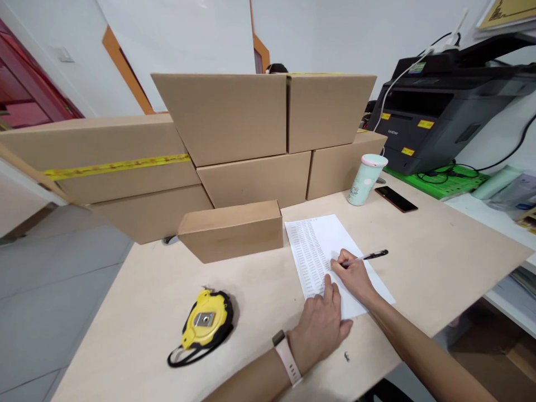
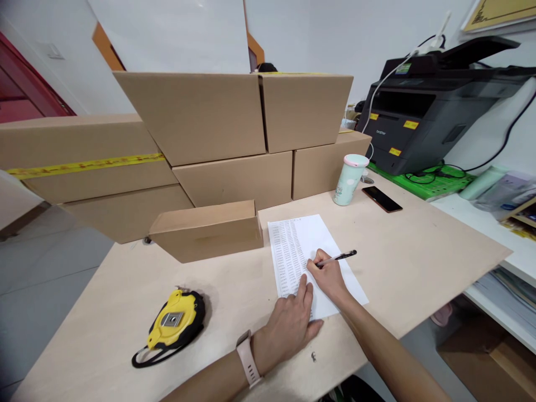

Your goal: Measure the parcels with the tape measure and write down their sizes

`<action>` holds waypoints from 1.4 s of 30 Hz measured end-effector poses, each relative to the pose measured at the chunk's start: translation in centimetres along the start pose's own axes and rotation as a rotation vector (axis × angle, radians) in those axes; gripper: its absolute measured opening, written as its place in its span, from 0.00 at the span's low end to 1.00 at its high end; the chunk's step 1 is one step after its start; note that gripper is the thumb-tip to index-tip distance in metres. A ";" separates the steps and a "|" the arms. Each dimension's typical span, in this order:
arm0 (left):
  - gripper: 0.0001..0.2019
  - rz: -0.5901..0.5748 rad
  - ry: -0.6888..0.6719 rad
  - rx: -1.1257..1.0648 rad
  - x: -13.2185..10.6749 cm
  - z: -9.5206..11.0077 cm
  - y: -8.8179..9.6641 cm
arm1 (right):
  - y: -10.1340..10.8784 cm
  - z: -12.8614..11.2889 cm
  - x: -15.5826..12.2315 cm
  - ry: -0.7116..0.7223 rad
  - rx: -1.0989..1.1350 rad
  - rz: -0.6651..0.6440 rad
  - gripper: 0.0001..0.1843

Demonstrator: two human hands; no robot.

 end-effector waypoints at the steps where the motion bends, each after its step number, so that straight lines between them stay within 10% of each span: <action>1: 0.33 0.002 -0.002 0.000 0.0 0.0 0.0 | 0.0 0.0 0.0 -0.001 0.001 -0.003 0.16; 42: 0.33 0.016 -0.005 0.021 0.0 0.0 -0.3 | 0.1 -0.1 0.1 0.007 -0.004 0.008 0.16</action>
Point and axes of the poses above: each hand's wrist, its own x-axis towards the middle knuckle, its own y-axis out of the back of the hand, z = x × y, the point moved 7 cm from there along x, towards the middle knuckle, and after that the axes turned 12 degrees about y, right-handed, at the moved point
